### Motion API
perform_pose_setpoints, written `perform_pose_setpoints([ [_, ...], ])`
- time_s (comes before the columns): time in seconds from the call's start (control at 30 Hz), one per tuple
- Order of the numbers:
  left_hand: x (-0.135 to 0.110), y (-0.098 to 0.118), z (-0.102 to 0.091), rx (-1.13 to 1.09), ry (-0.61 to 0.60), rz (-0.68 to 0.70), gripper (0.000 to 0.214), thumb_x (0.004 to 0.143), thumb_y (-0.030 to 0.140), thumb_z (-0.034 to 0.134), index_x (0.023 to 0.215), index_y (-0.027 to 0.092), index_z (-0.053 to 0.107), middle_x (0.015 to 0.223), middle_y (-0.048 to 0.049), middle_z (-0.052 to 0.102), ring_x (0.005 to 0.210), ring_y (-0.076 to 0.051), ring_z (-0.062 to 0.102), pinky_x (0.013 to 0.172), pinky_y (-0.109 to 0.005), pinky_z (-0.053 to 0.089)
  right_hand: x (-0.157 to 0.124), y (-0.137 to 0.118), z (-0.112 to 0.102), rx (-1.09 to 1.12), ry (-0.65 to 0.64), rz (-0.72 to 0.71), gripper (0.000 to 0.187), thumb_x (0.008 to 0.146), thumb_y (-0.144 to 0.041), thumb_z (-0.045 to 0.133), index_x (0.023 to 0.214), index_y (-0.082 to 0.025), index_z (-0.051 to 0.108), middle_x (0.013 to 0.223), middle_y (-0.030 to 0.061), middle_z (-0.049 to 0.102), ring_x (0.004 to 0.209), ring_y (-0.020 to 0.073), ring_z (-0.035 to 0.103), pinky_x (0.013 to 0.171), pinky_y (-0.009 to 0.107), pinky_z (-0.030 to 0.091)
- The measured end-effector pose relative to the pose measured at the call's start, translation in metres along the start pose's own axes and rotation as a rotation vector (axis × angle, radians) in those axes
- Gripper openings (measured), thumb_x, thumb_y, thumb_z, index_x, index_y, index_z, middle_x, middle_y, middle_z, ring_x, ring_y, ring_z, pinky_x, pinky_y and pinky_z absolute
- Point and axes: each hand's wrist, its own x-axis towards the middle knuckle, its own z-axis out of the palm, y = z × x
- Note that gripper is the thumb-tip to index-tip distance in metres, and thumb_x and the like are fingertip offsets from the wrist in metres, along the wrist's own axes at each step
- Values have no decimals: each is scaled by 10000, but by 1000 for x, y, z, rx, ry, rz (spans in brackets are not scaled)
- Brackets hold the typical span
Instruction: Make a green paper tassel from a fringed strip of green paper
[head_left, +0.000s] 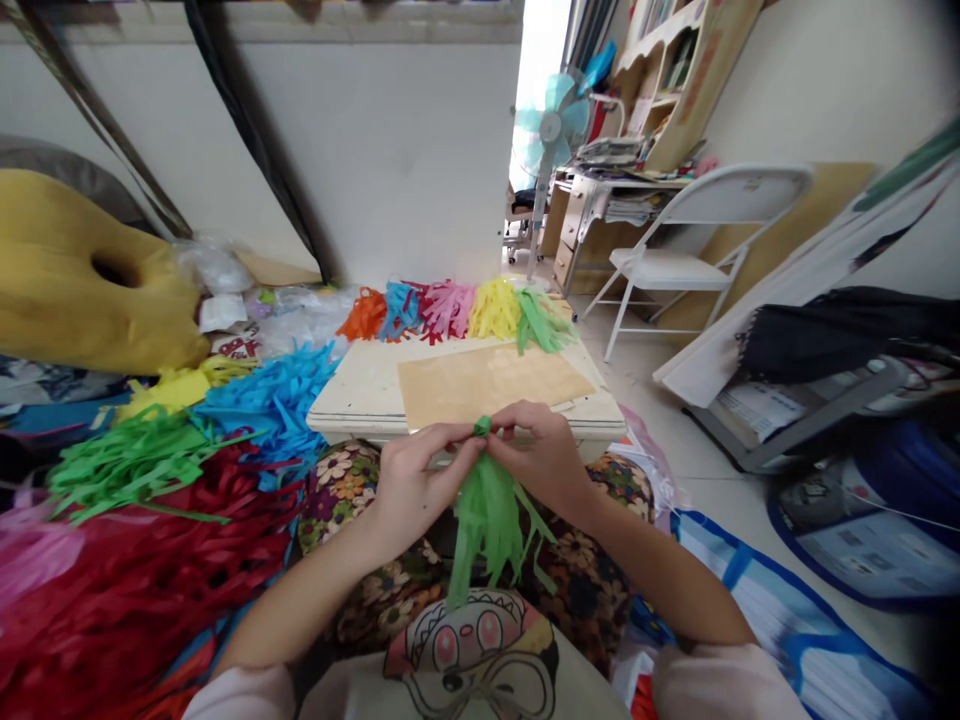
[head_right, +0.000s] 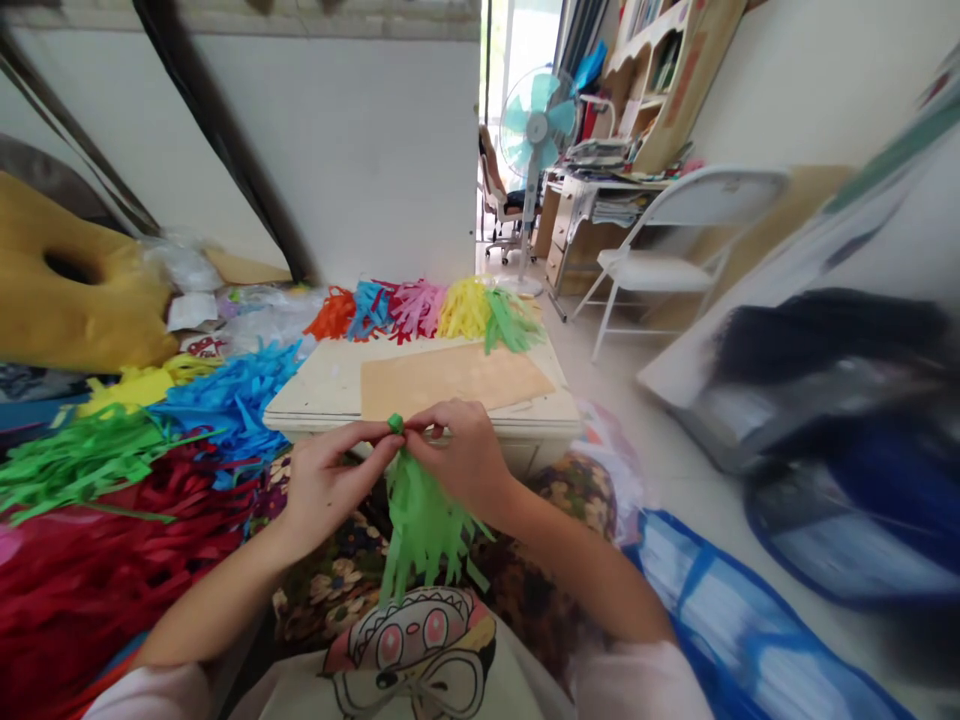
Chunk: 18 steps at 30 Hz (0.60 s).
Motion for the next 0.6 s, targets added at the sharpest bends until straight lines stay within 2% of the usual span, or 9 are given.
perform_pose_setpoints([
  [0.23,1,-2,1,-60,-25,-56,74,687,160,518,721,123,572,632,8,594,549,-11,516,533,-71,403,-2,-2,0,-39,-9,30,30,614,-141,562,607,-151,589,548,-15,586,537,85,499,571,232,358],
  [0.43,4,-3,9,-267,-75,-281,113,687,218,508,702,117,557,621,-9,534,494,-23,455,447,-112,376,0,-2,-4,-62,-65,33,53,611,-151,545,559,-147,555,543,-18,573,544,84,491,597,237,344],
  [0.6,6,-4,7,-464,-75,-389,98,648,210,554,686,123,579,670,-26,579,612,-59,524,566,-143,425,-2,-4,-3,-94,-122,42,49,607,-149,527,560,-153,538,543,-20,564,546,85,485,603,238,339],
])
